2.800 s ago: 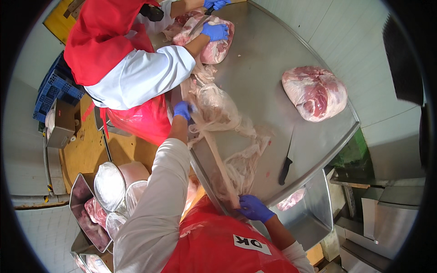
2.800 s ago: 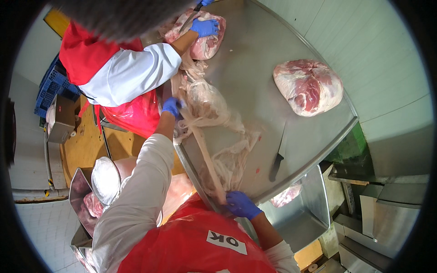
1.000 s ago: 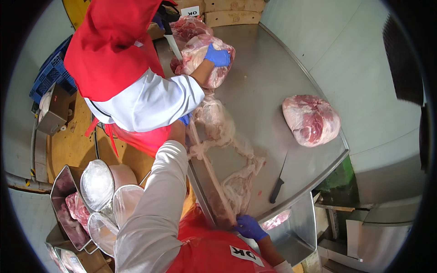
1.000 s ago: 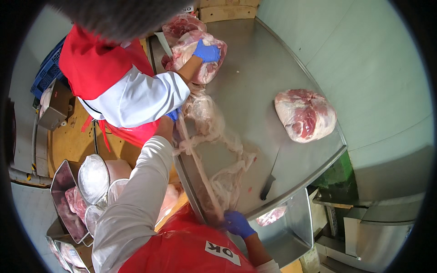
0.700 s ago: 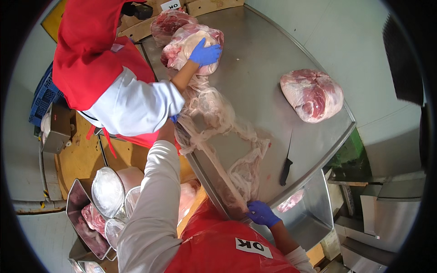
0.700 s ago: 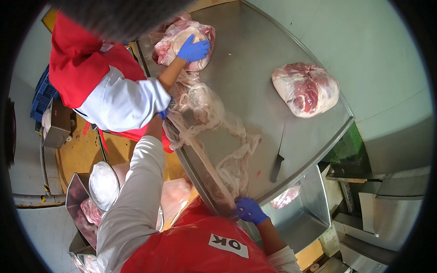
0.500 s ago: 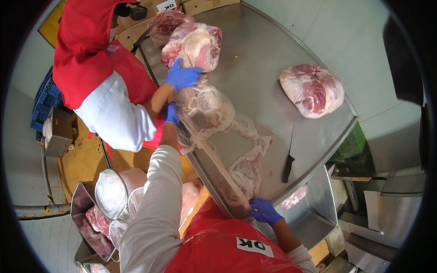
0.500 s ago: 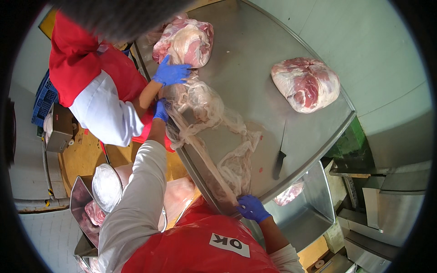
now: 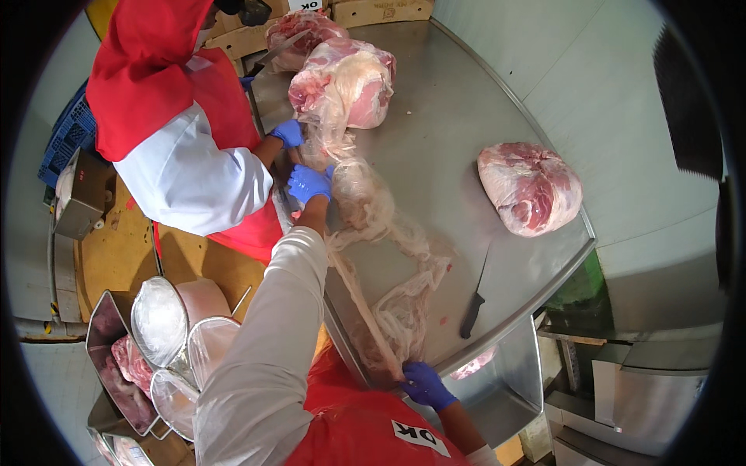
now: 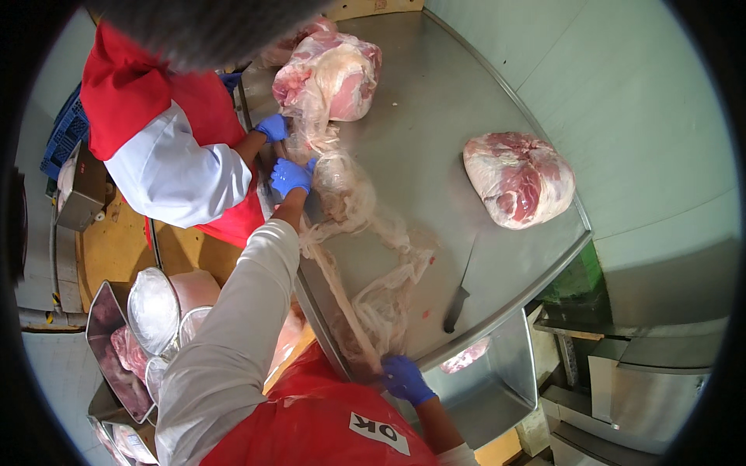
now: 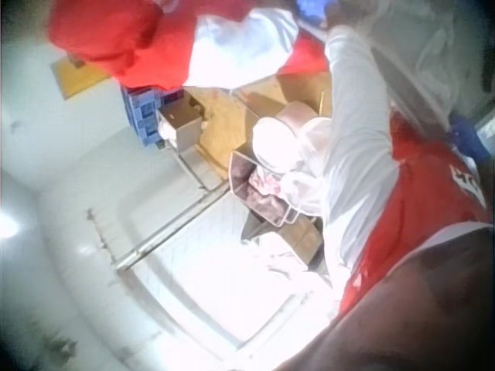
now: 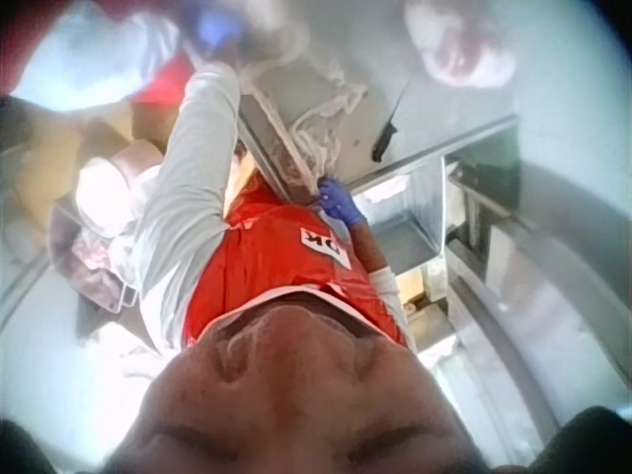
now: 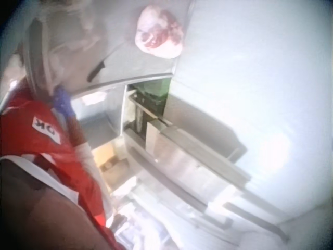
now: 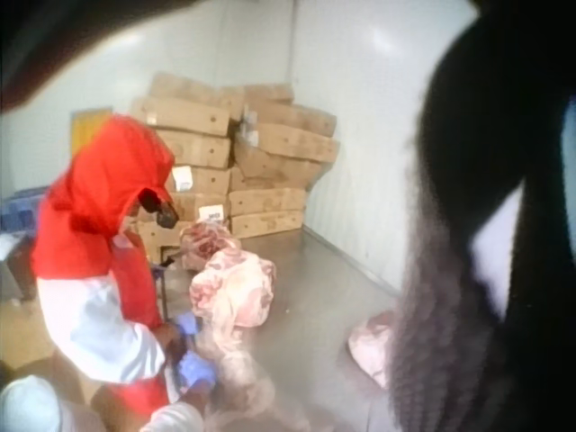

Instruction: The person removes a large piece of meat from a plastic bag and places it on a stainless steel table. They then use a knife to trim fat and connective tissue from the meat, placing the trimmed pieces into a metal bin. The person repeats this process with another piece of meat.

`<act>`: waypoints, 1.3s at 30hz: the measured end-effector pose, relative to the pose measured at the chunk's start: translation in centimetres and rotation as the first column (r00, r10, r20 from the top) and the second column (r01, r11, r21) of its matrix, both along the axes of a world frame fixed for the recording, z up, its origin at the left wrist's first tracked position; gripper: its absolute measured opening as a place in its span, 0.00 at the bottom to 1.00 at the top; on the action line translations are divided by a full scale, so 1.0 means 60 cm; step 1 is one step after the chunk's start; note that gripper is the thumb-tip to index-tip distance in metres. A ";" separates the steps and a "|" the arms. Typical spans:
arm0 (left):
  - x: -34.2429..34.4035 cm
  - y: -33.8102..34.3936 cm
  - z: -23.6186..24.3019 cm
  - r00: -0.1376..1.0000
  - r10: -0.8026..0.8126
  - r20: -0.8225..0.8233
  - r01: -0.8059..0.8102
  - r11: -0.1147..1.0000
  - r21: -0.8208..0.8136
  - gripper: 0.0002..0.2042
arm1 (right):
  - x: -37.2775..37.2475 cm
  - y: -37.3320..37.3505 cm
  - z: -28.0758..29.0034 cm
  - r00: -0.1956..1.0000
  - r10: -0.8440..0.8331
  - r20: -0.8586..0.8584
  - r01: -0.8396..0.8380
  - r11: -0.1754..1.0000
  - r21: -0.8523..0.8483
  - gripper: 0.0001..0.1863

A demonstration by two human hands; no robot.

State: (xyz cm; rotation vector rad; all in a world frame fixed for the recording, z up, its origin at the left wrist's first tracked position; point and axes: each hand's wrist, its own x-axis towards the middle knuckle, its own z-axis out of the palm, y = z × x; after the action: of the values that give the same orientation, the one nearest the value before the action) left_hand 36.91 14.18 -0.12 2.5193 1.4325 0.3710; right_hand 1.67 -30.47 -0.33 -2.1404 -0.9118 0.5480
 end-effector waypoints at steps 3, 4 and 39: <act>0.014 0.034 -0.024 0.999 -0.037 0.017 0.038 0.997 -0.065 0.27 | 0.004 0.005 0.009 0.999 -0.041 0.034 0.041 0.999 -0.012 0.10; 0.019 0.064 -0.044 0.998 -0.065 0.021 0.067 0.985 -0.158 0.23 | 0.002 0.007 0.007 0.998 -0.042 0.040 0.042 0.999 -0.014 0.10; -0.060 0.084 0.105 0.590 0.258 0.765 0.639 0.430 -0.638 0.05 | 0.009 0.009 -0.044 0.972 -0.231 0.033 0.233 0.966 -0.115 0.15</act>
State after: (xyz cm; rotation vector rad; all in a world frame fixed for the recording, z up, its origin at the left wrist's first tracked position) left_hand 33.34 19.20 6.21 1.2554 0.5666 0.4290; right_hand 2.19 -29.93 -2.98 -2.3235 -0.6395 0.4735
